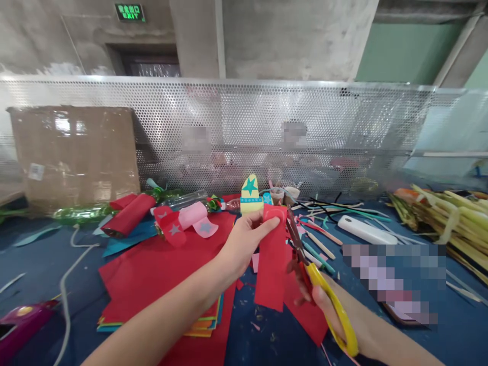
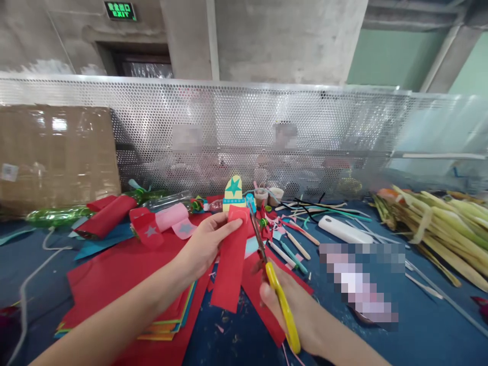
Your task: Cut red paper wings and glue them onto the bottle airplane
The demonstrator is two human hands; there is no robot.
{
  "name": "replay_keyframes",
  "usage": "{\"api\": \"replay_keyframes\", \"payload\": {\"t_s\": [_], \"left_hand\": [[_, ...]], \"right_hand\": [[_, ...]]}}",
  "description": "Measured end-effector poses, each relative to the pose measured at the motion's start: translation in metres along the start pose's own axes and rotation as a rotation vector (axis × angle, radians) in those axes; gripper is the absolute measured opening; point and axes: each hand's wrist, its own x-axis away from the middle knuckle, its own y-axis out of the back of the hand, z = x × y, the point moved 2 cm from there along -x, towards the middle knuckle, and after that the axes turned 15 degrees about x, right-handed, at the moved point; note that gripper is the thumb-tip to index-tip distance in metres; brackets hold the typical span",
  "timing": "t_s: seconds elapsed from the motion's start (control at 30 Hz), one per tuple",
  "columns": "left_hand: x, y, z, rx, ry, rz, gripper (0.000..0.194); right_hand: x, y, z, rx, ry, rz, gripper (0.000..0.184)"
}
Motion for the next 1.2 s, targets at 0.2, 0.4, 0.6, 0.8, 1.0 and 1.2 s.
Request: {"api": "replay_keyframes", "payload": {"t_s": [0.2, 0.4, 0.6, 0.8, 1.0, 1.2], "left_hand": [[0.004, -0.003, 0.001, -0.016, 0.053, 0.034, 0.018], [0.007, -0.006, 0.003, -0.049, -0.012, 0.088, 0.022], [0.009, -0.008, 0.001, -0.119, -0.049, 0.093, 0.019], [0.009, -0.007, -0.001, -0.166, -0.048, 0.078, 0.023], [0.009, -0.008, -0.002, -0.197, -0.071, 0.082, 0.020], [0.010, -0.007, -0.002, -0.260, -0.119, 0.086, 0.020]], "right_hand": [[0.003, 0.011, 0.036, 0.137, 0.080, 0.023, 0.053], [0.001, 0.015, 0.045, 0.249, 0.107, -0.044, 0.058], [0.000, 0.016, 0.048, 0.251, 0.213, -0.069, 0.047], [-0.001, 0.018, 0.053, 0.230, 0.189, -0.044, 0.050], [0.002, 0.016, 0.043, 0.232, 0.180, -0.037, 0.044], [-0.003, 0.018, 0.047, 0.243, 0.233, -0.129, 0.041]]}}
